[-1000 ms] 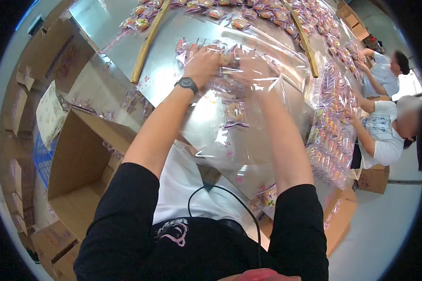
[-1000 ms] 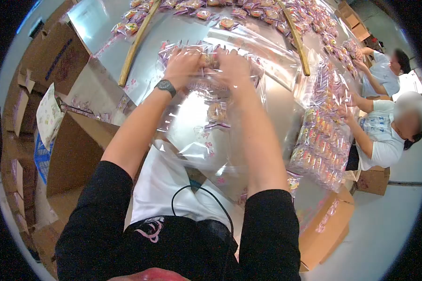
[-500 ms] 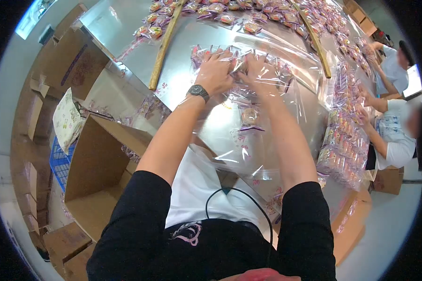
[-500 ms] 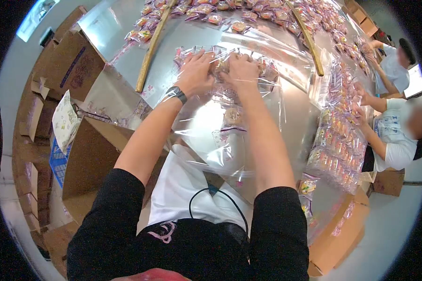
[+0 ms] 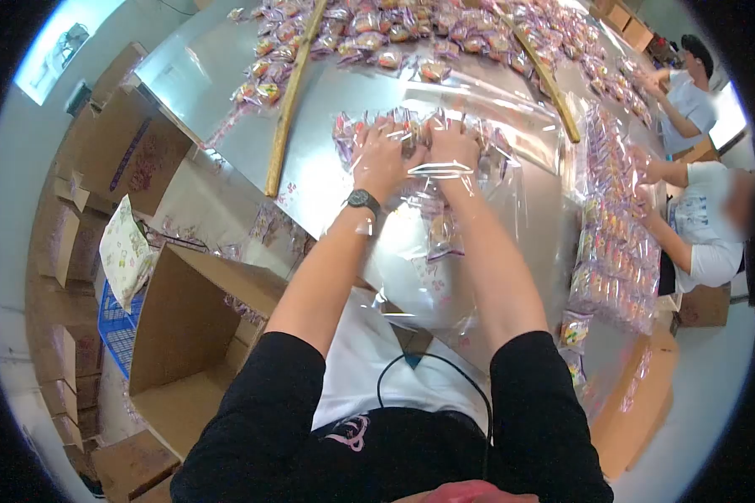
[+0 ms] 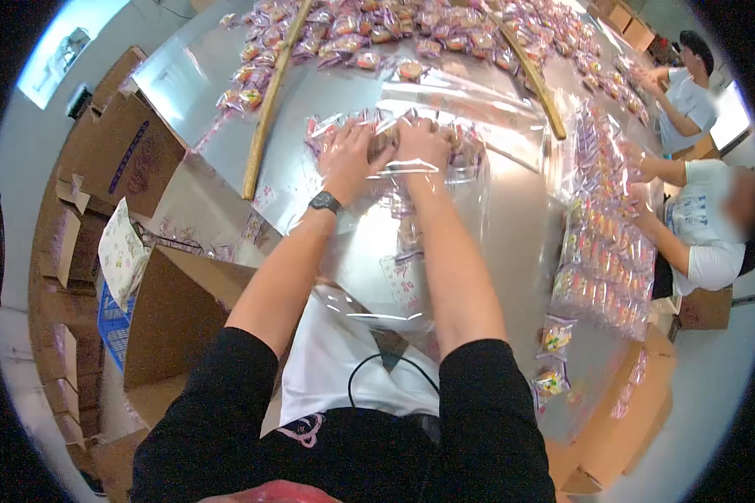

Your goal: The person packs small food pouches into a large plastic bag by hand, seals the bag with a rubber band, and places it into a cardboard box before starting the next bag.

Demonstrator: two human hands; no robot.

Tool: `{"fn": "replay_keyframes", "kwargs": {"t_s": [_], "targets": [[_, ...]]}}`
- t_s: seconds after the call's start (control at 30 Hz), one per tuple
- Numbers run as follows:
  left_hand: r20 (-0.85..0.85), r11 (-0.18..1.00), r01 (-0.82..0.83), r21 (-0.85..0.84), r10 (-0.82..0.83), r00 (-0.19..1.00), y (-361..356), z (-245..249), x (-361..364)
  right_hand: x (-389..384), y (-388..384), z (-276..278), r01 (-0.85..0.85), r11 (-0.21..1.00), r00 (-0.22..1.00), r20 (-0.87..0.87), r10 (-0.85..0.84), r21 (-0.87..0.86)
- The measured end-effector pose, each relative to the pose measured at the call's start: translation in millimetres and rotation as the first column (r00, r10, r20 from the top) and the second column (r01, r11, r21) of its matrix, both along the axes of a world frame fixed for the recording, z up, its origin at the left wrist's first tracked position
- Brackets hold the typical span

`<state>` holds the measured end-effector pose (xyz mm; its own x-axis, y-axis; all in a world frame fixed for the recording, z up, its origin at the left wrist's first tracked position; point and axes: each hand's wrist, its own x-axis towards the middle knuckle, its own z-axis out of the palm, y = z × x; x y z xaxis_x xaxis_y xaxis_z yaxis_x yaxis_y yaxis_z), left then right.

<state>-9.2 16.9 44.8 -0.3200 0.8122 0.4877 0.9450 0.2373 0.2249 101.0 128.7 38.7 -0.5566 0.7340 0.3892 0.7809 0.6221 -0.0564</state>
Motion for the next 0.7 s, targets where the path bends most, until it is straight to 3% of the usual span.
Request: {"fn": "replay_keyframes", "kwargs": {"t_s": [0.1, 0.13, 0.23, 0.37, 0.5, 0.63, 0.67, 0.7], "targets": [[-0.073, 0.999, -0.041, 0.02, 0.042, 0.996, 9, -9, 3, 13, -15, 24, -0.073, 0.996, 0.997, 0.028, 0.072, 0.042], [-0.065, 0.998, -0.046, -0.047, 0.043, 0.997, 9, -9, 4, 24, -15, 28, -0.153, 0.978, 0.988, 0.051, 0.147, 0.145], [-0.067, 0.998, -0.048, -0.033, 0.046, 0.997, 12, -12, 2, 46, 6, 19, -0.278, 0.96, 0.958, -0.058, 0.28, 0.043], [-0.152, 0.997, -0.025, -0.067, 0.015, 0.988, 12, -17, -1, 45, 14, 14, -0.339, 0.938, 0.927, -0.141, 0.346, 0.072], [-0.192, 0.994, -0.049, -0.099, 0.03, 0.981, 15, -11, 1, 37, 26, -8, -0.289, 0.947, 0.939, -0.15, 0.309, 0.14], [-0.084, 0.998, -0.041, 0.052, 0.046, 0.995, 13, -9, 6, 26, 29, -9, -0.26, 0.961, 0.911, -0.355, 0.212, -0.093], [-0.116, 0.981, -0.05, 0.185, 0.072, 0.991, 20, -22, 6, 29, 23, -2, -0.232, 0.969, 0.908, -0.376, 0.186, -0.083], [-0.125, 0.982, -0.057, 0.179, 0.081, 0.989, 23, -22, 5, 29, 22, -2, -0.254, 0.964, 0.891, -0.407, 0.203, -0.074]]}}
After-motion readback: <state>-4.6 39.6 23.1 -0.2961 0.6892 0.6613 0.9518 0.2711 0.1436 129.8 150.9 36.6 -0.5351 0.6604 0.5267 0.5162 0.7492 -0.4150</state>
